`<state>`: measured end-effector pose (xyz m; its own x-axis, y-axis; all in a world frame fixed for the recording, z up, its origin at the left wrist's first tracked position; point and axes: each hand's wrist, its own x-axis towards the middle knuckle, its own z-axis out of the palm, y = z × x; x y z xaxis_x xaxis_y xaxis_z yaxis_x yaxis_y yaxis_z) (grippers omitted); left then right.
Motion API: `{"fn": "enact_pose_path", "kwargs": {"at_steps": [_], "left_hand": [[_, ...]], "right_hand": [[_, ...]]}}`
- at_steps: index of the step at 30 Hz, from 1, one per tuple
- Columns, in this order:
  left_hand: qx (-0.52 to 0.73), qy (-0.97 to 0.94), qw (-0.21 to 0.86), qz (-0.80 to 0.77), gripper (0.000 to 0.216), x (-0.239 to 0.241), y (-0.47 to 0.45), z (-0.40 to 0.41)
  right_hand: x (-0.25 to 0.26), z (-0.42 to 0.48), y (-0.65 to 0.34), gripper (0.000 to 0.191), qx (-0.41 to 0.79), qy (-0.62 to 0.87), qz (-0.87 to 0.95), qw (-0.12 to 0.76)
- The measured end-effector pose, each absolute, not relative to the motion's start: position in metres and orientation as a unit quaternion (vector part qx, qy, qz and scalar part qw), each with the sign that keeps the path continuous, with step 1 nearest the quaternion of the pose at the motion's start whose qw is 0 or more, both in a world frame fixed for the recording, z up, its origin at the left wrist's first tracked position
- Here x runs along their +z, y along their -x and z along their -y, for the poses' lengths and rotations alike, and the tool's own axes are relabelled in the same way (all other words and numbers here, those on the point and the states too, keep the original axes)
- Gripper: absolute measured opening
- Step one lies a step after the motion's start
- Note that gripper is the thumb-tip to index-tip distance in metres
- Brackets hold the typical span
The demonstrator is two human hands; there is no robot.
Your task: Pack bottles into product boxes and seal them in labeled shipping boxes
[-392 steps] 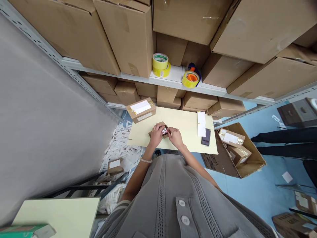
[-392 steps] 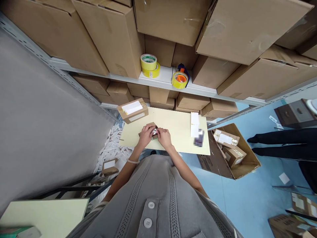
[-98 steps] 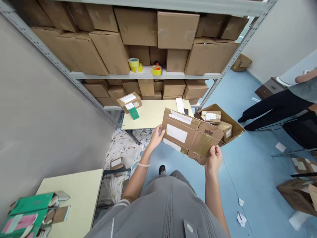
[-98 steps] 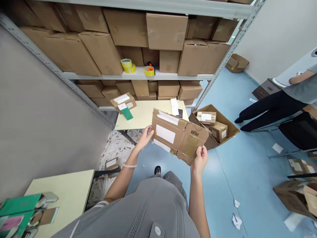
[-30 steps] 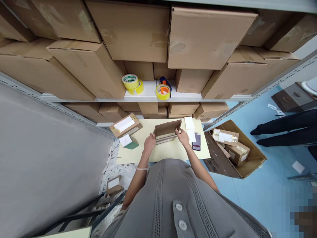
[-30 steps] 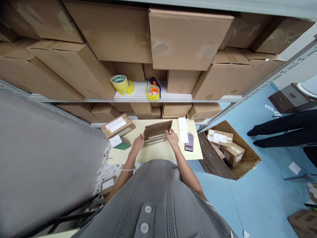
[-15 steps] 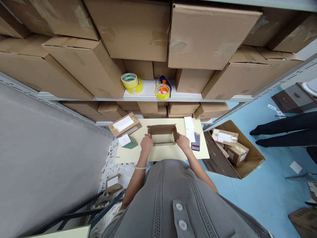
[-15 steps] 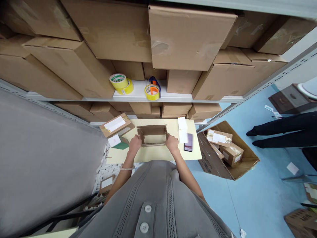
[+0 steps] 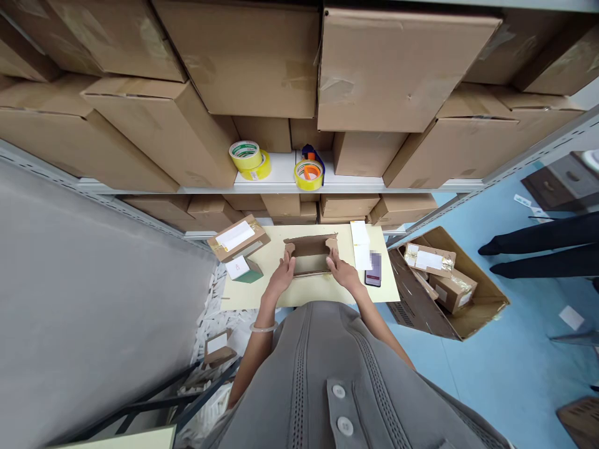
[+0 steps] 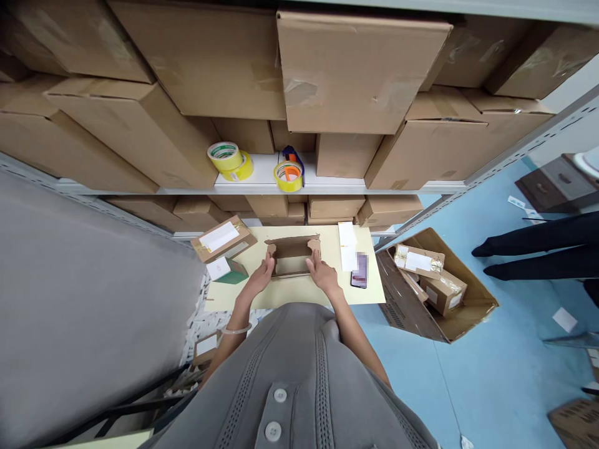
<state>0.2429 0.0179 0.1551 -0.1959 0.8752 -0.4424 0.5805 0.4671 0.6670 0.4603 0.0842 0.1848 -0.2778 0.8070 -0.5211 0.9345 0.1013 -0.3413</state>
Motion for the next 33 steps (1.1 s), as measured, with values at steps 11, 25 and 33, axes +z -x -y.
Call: {"fn": "enact_pose_path", "kwargs": {"at_steps": [11, 25, 33], "left_hand": [[0.231, -0.593, 0.438, -0.634, 0.082, 0.12, -0.207, 0.011], [0.329, -0.476, 0.348, -0.738, 0.043, 0.115, -0.22, -0.004], [0.421, -0.433, 0.27, -0.75, 0.039, 0.103, -0.242, -0.007]], "right_hand": [[0.172, -0.084, -0.492, 0.074, -0.356, -0.509, -0.78, 0.073], [0.166, -0.095, -0.48, 0.055, -0.267, -0.581, -0.769, 0.009], [0.142, -0.088, -0.473, 0.078, -0.26, -0.627, -0.732, -0.054]]}}
